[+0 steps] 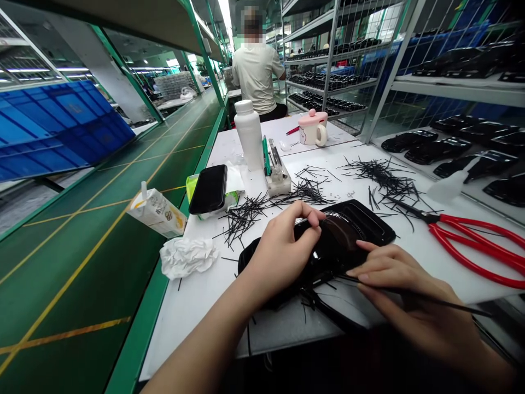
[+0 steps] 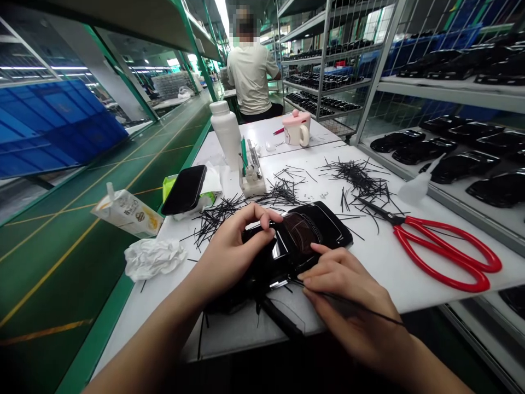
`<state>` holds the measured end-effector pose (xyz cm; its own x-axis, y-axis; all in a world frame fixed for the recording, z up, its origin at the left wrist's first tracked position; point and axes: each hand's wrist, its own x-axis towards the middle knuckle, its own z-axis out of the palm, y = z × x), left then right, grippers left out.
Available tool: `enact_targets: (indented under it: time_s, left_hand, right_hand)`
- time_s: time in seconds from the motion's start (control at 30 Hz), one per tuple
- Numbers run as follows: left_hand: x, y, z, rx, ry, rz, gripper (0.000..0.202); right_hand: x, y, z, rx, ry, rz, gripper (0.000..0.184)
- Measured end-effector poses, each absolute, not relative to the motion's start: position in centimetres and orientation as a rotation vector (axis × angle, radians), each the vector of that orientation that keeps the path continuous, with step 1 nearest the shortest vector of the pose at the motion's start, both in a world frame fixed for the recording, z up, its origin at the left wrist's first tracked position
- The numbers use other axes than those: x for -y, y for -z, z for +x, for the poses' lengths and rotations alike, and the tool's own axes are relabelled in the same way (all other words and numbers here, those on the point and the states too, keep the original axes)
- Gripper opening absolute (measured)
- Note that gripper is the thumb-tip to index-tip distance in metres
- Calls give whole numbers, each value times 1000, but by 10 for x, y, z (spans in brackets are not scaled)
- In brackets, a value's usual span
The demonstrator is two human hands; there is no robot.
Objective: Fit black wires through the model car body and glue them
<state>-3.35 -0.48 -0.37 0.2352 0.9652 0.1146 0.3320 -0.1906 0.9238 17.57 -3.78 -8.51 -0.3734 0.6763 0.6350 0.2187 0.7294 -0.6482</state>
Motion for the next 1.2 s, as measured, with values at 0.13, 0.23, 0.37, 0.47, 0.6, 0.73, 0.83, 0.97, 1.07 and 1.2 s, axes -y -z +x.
enact_targets:
  time_s: [0.13, 0.23, 0.37, 0.47, 0.6, 0.73, 0.83, 0.97, 1.07, 1.2]
  left_hand:
    - [5, 4, -33, -1221, -951, 1697, 16]
    - [5, 4, -34, -1214, -948, 1701, 16]
    - [5, 6, -34, -1195, -959, 1707, 15]
    - [6, 6, -34, -1194, -952, 1697, 15]
    - [6, 5, -33, -1191, -947, 1690, 15]
    - [6, 4, -34, -1193, -944, 1690, 16]
    - [6, 4, -34, -1193, -941, 1694, 16]
    - [6, 3, -34, -1202, -933, 1693, 16]
    - [6, 3, -34, -1207, -927, 1687, 16]
    - [6, 3, -33, -1200, -926, 1695, 17]
  right_hand:
    - [37, 84, 176, 1942, -572, -703, 36]
    - [36, 81, 175, 1941, -559, -751, 31]
    - [36, 78, 175, 1967, -557, -771, 28]
    - [37, 78, 175, 1977, -566, -776, 27]
    - [37, 76, 174, 1943, -556, -780, 23]
    - [36, 76, 173, 1897, -575, -786, 23]
    - [36, 77, 174, 1903, -590, -787, 25]
    - [36, 78, 176, 1940, -557, -792, 25]
    - [36, 78, 176, 1963, -532, -792, 23]
    - [36, 74, 174, 2013, -497, -785, 21]
